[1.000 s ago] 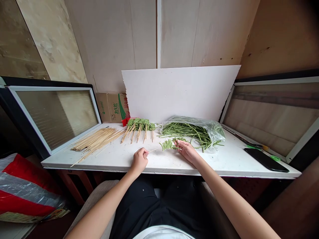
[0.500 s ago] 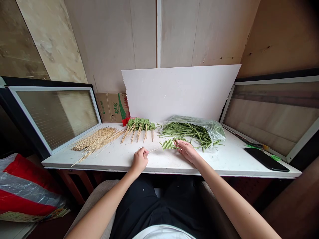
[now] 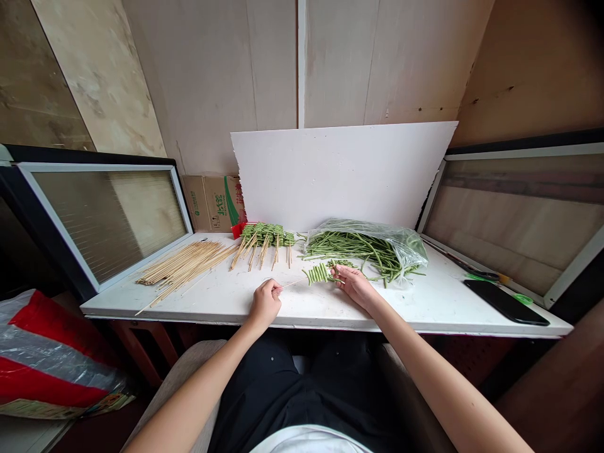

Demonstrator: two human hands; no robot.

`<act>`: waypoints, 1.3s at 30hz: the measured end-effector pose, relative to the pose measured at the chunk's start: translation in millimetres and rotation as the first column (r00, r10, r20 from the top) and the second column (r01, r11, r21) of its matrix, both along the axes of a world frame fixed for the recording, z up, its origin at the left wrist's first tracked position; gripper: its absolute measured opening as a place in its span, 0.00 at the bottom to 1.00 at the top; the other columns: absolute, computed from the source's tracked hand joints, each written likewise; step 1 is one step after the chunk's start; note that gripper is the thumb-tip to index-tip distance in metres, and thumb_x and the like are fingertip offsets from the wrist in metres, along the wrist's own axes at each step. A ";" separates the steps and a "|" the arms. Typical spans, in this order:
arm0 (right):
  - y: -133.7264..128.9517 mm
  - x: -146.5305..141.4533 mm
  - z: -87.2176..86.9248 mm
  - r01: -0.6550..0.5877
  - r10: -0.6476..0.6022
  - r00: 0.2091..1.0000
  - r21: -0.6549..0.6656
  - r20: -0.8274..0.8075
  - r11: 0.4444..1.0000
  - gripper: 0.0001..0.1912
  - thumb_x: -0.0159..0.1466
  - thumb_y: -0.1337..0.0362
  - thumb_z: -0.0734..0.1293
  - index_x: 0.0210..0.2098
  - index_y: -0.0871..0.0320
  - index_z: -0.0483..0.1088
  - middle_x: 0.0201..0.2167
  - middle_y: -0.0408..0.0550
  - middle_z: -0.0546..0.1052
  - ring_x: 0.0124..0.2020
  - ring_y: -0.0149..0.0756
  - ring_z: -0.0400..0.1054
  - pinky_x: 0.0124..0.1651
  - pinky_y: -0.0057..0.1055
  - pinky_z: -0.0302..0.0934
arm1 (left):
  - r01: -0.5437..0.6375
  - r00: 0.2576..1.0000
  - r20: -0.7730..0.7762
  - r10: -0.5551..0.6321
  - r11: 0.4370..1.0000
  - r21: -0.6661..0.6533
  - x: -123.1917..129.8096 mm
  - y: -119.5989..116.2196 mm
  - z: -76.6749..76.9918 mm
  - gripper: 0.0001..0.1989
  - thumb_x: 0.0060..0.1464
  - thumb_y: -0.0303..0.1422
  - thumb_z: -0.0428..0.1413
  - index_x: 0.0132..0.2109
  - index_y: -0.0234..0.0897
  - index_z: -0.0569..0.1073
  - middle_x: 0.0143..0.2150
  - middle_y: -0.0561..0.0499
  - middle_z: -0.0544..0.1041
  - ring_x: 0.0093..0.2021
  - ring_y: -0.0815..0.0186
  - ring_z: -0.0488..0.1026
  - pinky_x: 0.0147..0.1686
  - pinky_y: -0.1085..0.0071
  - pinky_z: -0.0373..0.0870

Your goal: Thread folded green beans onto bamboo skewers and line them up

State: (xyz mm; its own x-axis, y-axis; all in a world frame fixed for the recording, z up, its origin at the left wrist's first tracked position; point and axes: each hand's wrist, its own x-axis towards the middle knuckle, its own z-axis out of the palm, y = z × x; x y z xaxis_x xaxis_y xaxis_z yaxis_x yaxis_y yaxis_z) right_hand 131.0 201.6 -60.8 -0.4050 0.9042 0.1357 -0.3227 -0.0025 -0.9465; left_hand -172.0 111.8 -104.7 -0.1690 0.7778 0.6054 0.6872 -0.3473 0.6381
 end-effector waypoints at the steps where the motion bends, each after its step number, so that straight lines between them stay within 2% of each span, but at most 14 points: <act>1: 0.0 0.0 -0.1 0.003 -0.003 1.000 -0.002 0.001 1.000 0.16 0.59 0.49 0.78 0.39 0.52 0.80 0.40 0.47 0.81 0.40 0.39 0.72 0.41 0.33 0.64 | -0.001 1.000 -0.001 0.001 1.000 0.002 0.0 0.0 0.1 0.10 0.58 0.20 0.52 0.34 0.39 0.71 0.34 0.50 0.79 0.36 0.62 0.77 0.37 0.69 0.67; 11: 0.5 -0.4 -0.6 0.008 -0.008 1.000 0.010 -0.006 1.000 0.16 0.58 0.48 0.79 0.38 0.52 0.80 0.39 0.48 0.81 0.40 0.39 0.73 0.42 0.34 0.64 | -0.010 1.000 -0.009 0.010 1.000 -0.003 -0.2 0.9 -0.9 0.10 0.57 0.20 0.52 0.33 0.39 0.71 0.33 0.50 0.78 0.35 0.62 0.76 0.37 0.69 0.67; 17: 1.3 -1.7 -1.5 0.065 -0.065 0.998 0.013 0.008 0.998 0.18 0.55 0.46 0.81 0.36 0.52 0.82 0.39 0.49 0.80 0.41 0.40 0.72 0.40 0.33 0.64 | -0.017 0.999 -0.031 0.017 1.000 0.010 0.3 -0.3 0.2 0.10 0.56 0.19 0.52 0.33 0.39 0.71 0.32 0.51 0.77 0.35 0.62 0.75 0.37 0.69 0.67; 23: 3.1 -3.2 -5.1 0.170 -0.170 0.985 0.013 0.000 0.985 0.19 0.51 0.47 0.83 0.35 0.52 0.84 0.43 0.51 0.83 0.48 0.44 0.74 0.45 0.35 0.66 | -0.006 0.998 -0.063 0.009 0.999 0.042 0.4 -0.9 -1.6 0.11 0.56 0.18 0.51 0.33 0.40 0.70 0.33 0.51 0.77 0.35 0.62 0.75 0.36 0.70 0.66; 27: 3.2 -4.8 -6.0 0.201 -0.202 0.979 0.027 0.033 0.979 0.21 0.50 0.45 0.83 0.35 0.52 0.84 0.43 0.51 0.83 0.49 0.46 0.75 0.43 0.34 0.66 | -0.013 0.997 -0.070 0.016 0.999 0.034 0.2 -1.0 -2.9 0.11 0.56 0.18 0.51 0.33 0.40 0.69 0.34 0.50 0.77 0.36 0.62 0.75 0.36 0.70 0.67; 32: 0.7 -11.1 -5.1 0.265 -0.267 0.962 0.037 0.059 0.964 0.21 0.50 0.45 0.82 0.34 0.52 0.83 0.43 0.52 0.83 0.51 0.49 0.74 0.41 0.34 0.65 | -0.018 0.997 -0.074 0.020 0.999 0.028 0.5 -2.3 -2.2 0.12 0.56 0.18 0.50 0.33 0.40 0.68 0.35 0.50 0.77 0.36 0.63 0.75 0.37 0.69 0.67; 39: -1.5 -18.3 -7.2 0.297 -0.302 0.950 0.069 0.085 0.952 0.20 0.52 0.44 0.80 0.34 0.52 0.82 0.44 0.53 0.82 0.52 0.52 0.73 0.42 0.37 0.64 | -0.031 0.997 -0.073 0.032 0.999 0.020 0.7 -3.3 -0.9 0.12 0.56 0.17 0.49 0.33 0.40 0.67 0.34 0.51 0.77 0.36 0.62 0.75 0.37 0.70 0.67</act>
